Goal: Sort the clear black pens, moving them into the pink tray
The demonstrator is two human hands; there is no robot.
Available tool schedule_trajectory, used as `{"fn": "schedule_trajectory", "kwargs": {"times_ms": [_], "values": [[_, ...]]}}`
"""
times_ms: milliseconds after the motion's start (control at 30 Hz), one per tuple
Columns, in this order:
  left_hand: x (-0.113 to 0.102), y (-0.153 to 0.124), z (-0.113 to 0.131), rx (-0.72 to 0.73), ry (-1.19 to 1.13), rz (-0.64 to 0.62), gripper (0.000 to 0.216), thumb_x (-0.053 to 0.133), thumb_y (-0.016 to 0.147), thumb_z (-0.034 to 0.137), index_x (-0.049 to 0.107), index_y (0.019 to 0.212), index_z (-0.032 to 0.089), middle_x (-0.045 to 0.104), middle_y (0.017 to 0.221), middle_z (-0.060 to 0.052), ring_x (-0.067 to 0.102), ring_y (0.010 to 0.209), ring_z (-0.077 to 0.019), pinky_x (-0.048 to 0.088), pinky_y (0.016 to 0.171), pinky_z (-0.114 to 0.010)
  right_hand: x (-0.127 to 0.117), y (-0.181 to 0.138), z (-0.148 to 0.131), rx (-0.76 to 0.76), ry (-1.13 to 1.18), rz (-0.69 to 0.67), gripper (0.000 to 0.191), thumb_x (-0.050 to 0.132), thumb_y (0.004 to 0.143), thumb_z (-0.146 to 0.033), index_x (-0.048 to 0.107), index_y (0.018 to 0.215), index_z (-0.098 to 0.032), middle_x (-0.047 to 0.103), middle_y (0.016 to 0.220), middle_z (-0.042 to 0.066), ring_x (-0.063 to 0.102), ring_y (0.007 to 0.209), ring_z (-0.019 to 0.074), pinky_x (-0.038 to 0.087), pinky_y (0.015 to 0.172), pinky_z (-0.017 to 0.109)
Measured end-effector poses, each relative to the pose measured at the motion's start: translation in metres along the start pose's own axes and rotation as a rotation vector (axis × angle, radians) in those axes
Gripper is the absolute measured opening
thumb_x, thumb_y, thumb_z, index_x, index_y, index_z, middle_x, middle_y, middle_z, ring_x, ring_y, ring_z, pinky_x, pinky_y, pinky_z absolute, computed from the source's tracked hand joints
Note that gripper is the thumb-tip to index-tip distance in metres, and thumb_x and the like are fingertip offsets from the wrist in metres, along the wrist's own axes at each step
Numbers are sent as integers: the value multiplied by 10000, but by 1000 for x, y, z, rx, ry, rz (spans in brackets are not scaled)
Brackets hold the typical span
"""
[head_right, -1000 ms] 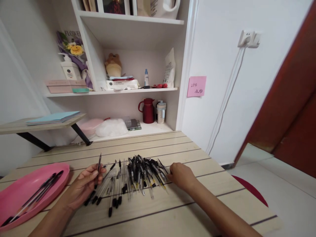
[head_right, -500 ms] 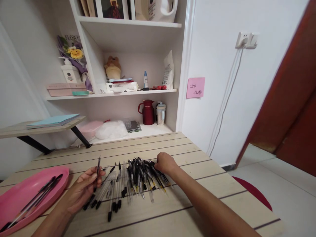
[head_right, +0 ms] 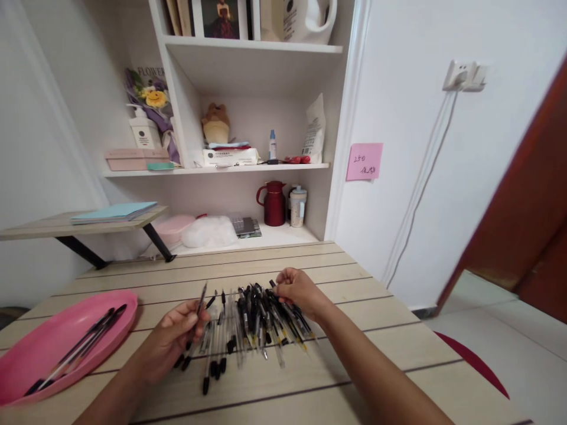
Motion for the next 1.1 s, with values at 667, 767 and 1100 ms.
{"fn": "schedule_trajectory", "kwargs": {"times_ms": [667, 767, 1100], "values": [[13, -3, -11, -3, -38, -57, 208, 617, 693, 249, 566, 873, 158, 611, 756, -37, 480, 490, -69, 294, 426, -182, 93, -2, -58, -182, 313, 34, 237, 644, 597, -290, 560, 765, -145, 501, 543, -61, 376, 366, 27, 290, 344, 165], [12, -3, -10, 0, -35, -63, 211, 607, 703, 249, 553, 881, 150, 606, 755, -43, 481, 493, -69, 292, 422, -180, 90, -1, -58, -207, 326, 86, 241, 637, 611, -296, 556, 781, -147, 510, 555, -56, 366, 361, 28, 293, 347, 172], [11, -2, -9, 1, -30, -24, 221, 630, 678, 246, 570, 867, 149, 603, 705, -28, 470, 470, -61, 277, 407, -175, 107, -6, -50, -166, 289, -6, 242, 667, 572, -267, 564, 754, -144, 457, 512, -72, 344, 383, 31, 264, 362, 167]]}}
Point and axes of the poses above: each hand's wrist, its own y-axis towards the middle knuckle, its own x-axis out of the palm, z = x × y, the point moved 3 cm from there along y, towards the middle knuckle
